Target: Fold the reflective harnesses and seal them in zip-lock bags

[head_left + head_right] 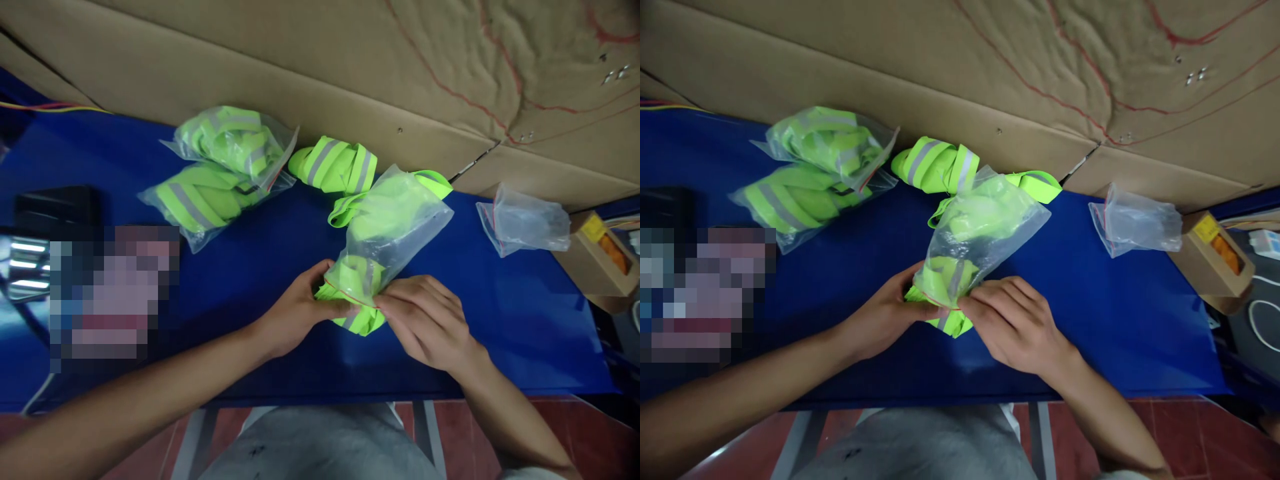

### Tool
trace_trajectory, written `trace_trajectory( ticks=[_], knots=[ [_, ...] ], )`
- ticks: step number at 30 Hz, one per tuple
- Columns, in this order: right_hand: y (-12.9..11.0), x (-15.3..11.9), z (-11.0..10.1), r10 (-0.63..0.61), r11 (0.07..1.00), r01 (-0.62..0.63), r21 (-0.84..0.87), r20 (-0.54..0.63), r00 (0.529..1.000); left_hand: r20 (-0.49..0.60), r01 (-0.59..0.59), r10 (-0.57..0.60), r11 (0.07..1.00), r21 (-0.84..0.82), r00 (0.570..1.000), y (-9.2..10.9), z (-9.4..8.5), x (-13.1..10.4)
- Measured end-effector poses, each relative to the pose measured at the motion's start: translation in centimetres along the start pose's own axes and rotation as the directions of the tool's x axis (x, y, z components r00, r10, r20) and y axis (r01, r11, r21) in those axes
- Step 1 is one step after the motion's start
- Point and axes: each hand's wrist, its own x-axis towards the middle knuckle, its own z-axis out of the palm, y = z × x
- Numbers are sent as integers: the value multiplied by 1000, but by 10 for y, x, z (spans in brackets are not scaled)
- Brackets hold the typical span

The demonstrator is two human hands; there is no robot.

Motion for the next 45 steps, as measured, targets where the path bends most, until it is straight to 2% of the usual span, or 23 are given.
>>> trace_trajectory(
  ticks=[3,6,13,18,24,29,33,34,36,39,41,43,45],
  knots=[
    [1,0,0,-46,998,47,-41,28,999,-54,-6,1,997,-78,999,1,3,-3],
    [3,-1,-2,-22,1000,23,-17,28,999,-68,-28,18,989,-144,997,4,4,-6],
    [15,0,-6,88,966,-115,230,122,989,-29,-18,13,986,-163,999,12,0,-2],
    [18,0,3,128,950,-140,280,60,990,-38,3,-10,981,-192,999,14,-2,1],
    [11,-1,17,206,938,-184,295,-44,978,-77,-51,37,980,-195,996,8,2,1],
    [-1,3,24,350,889,-302,344,-86,933,-102,-72,55,983,-170,993,6,2,1],
    [-2,2,24,477,817,-401,413,-93,874,-1,-55,55,994,-97,998,5,0,-2],
    [-1,2,24,478,825,-402,398,-113,871,27,-56,58,995,-78,998,4,0,-2],
    [-2,0,26,423,879,-363,308,-154,893,43,-63,67,995,-74,997,4,0,-3],
    [-7,-1,31,270,957,-245,157,-166,949,-40,-67,62,989,-130,997,4,2,-2],
    [-9,-1,33,214,970,-192,151,-147,966,-98,-41,25,985,-167,995,6,4,-1],
    [-8,0,34,252,944,-225,241,-85,964,-135,-44,17,979,-198,991,9,4,1],
    [-5,0,37,374,871,-335,360,-40,927,-141,-81,52,975,-207,989,11,3,2]
  ],
)
